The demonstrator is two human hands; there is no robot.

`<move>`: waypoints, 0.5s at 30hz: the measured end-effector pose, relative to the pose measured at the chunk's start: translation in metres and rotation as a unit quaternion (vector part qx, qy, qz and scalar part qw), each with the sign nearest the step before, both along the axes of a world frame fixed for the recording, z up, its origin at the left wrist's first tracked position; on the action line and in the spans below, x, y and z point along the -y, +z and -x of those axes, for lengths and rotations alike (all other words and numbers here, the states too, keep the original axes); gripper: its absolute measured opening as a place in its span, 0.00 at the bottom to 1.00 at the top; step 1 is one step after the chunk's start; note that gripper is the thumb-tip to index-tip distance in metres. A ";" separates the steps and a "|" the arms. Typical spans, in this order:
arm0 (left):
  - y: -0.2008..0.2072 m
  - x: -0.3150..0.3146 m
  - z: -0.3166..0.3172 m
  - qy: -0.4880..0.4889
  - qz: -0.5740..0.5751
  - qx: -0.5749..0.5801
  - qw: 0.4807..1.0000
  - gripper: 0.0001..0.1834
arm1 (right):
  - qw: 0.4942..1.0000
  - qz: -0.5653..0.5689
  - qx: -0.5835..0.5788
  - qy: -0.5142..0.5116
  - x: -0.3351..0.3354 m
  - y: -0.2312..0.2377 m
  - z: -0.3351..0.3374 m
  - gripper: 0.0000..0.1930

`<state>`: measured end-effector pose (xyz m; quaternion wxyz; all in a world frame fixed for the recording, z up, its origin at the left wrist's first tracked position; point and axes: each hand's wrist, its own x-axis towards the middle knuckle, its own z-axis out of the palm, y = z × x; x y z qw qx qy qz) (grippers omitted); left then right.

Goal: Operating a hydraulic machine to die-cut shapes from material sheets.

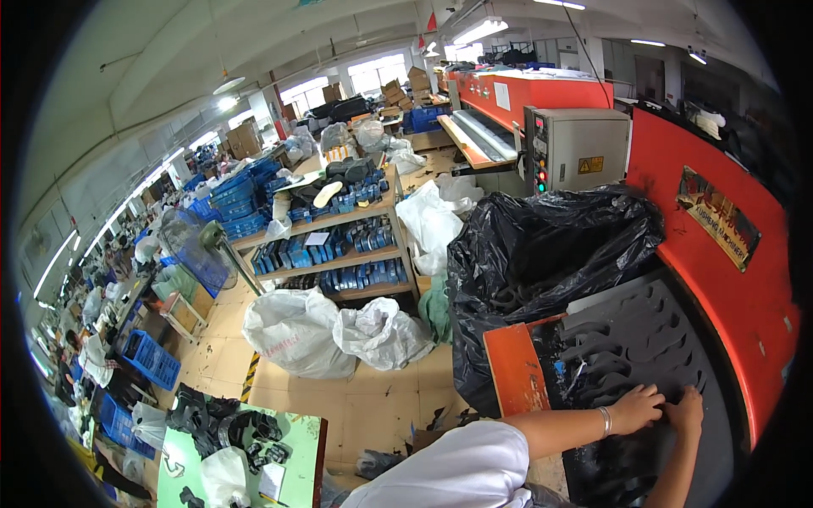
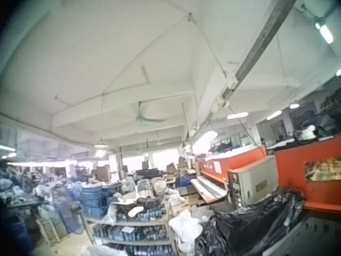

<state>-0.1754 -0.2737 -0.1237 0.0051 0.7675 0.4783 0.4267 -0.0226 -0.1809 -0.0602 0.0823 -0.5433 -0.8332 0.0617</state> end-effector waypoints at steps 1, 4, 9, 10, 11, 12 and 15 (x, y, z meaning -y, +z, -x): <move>-0.002 0.001 0.001 0.004 0.003 0.000 1.000 0.08 | 0.998 -0.054 -0.005 -0.021 0.009 0.002 0.005 0.31; -0.003 0.003 0.003 0.014 -0.019 -0.031 0.999 0.08 | 0.999 -0.035 0.021 -0.020 0.006 -0.007 0.001 0.28; 0.029 -0.014 0.014 -0.032 0.033 -0.045 0.998 0.09 | 0.953 0.264 0.123 -0.084 -0.040 0.029 0.024 0.16; 0.036 -0.015 0.009 -0.047 0.021 0.019 0.999 0.08 | 0.946 0.280 0.144 -0.085 -0.053 0.026 0.020 0.15; 0.041 -0.015 0.008 -0.061 0.009 0.082 0.995 0.07 | 0.946 0.276 0.144 -0.086 -0.062 0.019 0.017 0.15; 0.044 -0.015 0.013 -0.079 0.055 0.059 0.994 0.14 | 0.953 0.273 0.114 -0.067 -0.068 0.012 0.017 0.16; 0.025 0.001 0.012 -0.161 0.110 0.304 0.932 0.30 | 0.986 0.098 -0.113 0.071 -0.059 -0.023 0.002 0.11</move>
